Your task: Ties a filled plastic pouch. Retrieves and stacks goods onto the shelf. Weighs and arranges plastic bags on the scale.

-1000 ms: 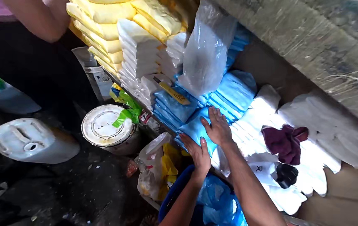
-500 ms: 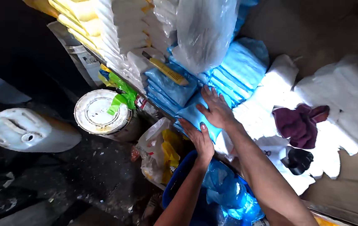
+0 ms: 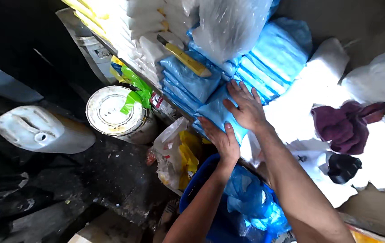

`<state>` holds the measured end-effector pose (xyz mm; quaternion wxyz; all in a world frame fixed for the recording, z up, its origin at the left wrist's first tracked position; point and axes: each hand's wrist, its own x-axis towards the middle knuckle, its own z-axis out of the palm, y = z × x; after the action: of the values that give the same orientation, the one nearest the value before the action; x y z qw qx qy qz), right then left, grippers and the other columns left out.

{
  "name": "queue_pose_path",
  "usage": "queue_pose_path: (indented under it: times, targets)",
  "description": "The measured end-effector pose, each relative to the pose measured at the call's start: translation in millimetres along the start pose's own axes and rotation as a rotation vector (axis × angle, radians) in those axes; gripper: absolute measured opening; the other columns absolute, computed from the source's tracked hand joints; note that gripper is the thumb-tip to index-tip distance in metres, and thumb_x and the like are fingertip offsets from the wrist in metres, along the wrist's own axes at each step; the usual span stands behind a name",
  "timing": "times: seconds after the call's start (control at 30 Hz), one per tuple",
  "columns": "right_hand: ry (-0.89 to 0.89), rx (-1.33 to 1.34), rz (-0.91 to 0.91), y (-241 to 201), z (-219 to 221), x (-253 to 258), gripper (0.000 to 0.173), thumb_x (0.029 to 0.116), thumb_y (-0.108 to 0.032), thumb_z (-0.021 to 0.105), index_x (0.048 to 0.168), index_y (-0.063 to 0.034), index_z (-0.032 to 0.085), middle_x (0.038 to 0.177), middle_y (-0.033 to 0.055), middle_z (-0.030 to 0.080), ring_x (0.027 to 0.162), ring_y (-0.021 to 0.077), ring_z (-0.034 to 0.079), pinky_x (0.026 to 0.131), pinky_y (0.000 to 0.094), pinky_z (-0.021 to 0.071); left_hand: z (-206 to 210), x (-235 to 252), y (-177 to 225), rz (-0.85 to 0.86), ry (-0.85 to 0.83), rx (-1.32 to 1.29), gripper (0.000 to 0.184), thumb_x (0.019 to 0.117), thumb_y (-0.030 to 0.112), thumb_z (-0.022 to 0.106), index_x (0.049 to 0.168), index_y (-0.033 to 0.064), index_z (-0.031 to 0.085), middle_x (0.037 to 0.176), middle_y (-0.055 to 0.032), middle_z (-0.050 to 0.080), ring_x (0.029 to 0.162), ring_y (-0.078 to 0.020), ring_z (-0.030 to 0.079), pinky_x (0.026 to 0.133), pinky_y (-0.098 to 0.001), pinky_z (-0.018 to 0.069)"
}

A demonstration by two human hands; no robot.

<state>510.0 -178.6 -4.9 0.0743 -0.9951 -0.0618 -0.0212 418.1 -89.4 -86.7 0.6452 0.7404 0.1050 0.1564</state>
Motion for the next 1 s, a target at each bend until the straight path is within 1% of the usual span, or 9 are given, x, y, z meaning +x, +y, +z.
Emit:
queue_pose_path:
  times: [0.13, 0.23, 0.33, 0.43, 0.53, 0.63, 0.73, 0.87, 1.0]
  targets:
    - [-0.074, 0.033, 0.033, -1, -10, 1, 0.073, 0.1023, -0.071, 0.025, 0.164, -0.0315, 0.029, 0.171, -0.0105, 0.022, 0.159, 0.0195, 0.012, 0.127, 0.0615, 0.0060, -11, 5, 2, 0.006, -0.087, -0.041, 0.093, 0.1036, 0.061, 0.036, 0.163, 0.0023, -0.005, 0.172, -0.0172, -0.007, 0.160, -0.0269, -0.001, 0.130, -0.0507, 0.0076]
    - [0.000, 0.205, 0.099, -25, -39, -37, 0.055, 0.1044, -0.056, 0.045, 0.147, -0.0246, 0.058, 0.162, -0.0041, 0.044, 0.156, 0.0231, 0.026, 0.128, 0.0533, 0.0191, -58, 19, -11, 0.028, -0.338, -0.244, 0.100, 0.1002, 0.047, 0.061, 0.164, 0.0029, -0.002, 0.172, -0.0190, 0.000, 0.159, -0.0266, 0.010, 0.129, -0.0452, 0.0196]
    - [0.141, 0.410, 0.144, -66, -73, -169, 0.037, 0.1065, -0.038, 0.052, 0.131, -0.0161, 0.070, 0.144, -0.0013, 0.062, 0.138, 0.0126, 0.053, 0.118, 0.0421, 0.0438, -132, 11, -12, -0.099, -0.549, -0.258, 0.070, 0.1025, 0.036, 0.061, 0.161, 0.0118, 0.029, 0.162, -0.0101, 0.038, 0.143, -0.0207, 0.046, 0.115, -0.0437, 0.0452]
    - [0.191, 0.769, 0.274, -85, -50, -309, 0.027, 0.1044, -0.023, 0.058, 0.121, -0.0085, 0.073, 0.124, 0.0030, 0.073, 0.115, 0.0148, 0.069, 0.101, 0.0417, 0.0585, -153, -14, -8, -0.090, -0.668, 0.016, 0.039, 0.1034, 0.033, 0.058, 0.133, 0.0076, 0.060, 0.122, -0.0111, 0.068, 0.106, -0.0211, 0.067, 0.092, -0.0456, 0.0574]
    - [0.304, 0.935, 0.588, -100, -2, -403, 0.022, 0.1039, -0.017, 0.059, 0.108, -0.0035, 0.076, 0.106, 0.0072, 0.077, 0.097, 0.0185, 0.074, 0.089, 0.0385, 0.0625, -116, -54, -17, -0.148, -0.969, 0.300, 0.059, 0.0988, 0.052, 0.060, 0.137, 0.0070, 0.059, 0.127, -0.0174, 0.066, 0.116, -0.0319, 0.064, 0.100, -0.0580, 0.0514]
    - [0.363, 1.008, 0.764, -129, 11, -462, 0.021, 0.1039, -0.014, 0.058, 0.105, -0.0021, 0.076, 0.101, 0.0087, 0.077, 0.092, 0.0211, 0.074, 0.086, 0.0382, 0.0636, -72, -88, -42, -0.237, -0.982, 0.389, 0.076, 0.0887, 0.062, 0.068, 0.134, 0.0014, 0.060, 0.127, -0.0249, 0.064, 0.120, -0.0417, 0.061, 0.101, -0.0664, 0.0475]
    - [0.411, 1.020, 0.789, -145, -1, -505, 0.021, 0.1037, -0.013, 0.059, 0.108, -0.0013, 0.075, 0.104, 0.0098, 0.077, 0.093, 0.0231, 0.075, 0.087, 0.0390, 0.0642, -52, -97, -36, -0.286, -0.932, 0.385, 0.062, 0.0841, 0.048, 0.079, 0.126, 0.0048, 0.067, 0.120, -0.0220, 0.068, 0.115, -0.0406, 0.064, 0.097, -0.0669, 0.0491]
    - [0.537, 1.044, 0.842, -152, 3, -548, 0.023, 0.1049, -0.011, 0.055, 0.108, 0.0027, 0.074, 0.102, 0.0143, 0.076, 0.092, 0.0269, 0.075, 0.086, 0.0421, 0.0639, -41, -92, -27, -0.183, -1.186, 0.536, 0.050, 0.0816, 0.035, 0.081, 0.123, 0.0096, 0.071, 0.117, -0.0204, 0.070, 0.109, -0.0392, 0.067, 0.093, -0.0657, 0.0520]
    - [0.586, 1.089, 0.850, -164, 2, -552, 0.023, 0.1048, -0.012, 0.056, 0.109, 0.0036, 0.073, 0.102, 0.0152, 0.076, 0.092, 0.0276, 0.075, 0.086, 0.0422, 0.0637, -39, -85, -12, 0.036, -1.250, 0.687, 0.037, 0.0959, 0.042, 0.066, 0.117, 0.0124, 0.075, 0.117, -0.0186, 0.071, 0.111, -0.0382, 0.067, 0.092, -0.0662, 0.0509]
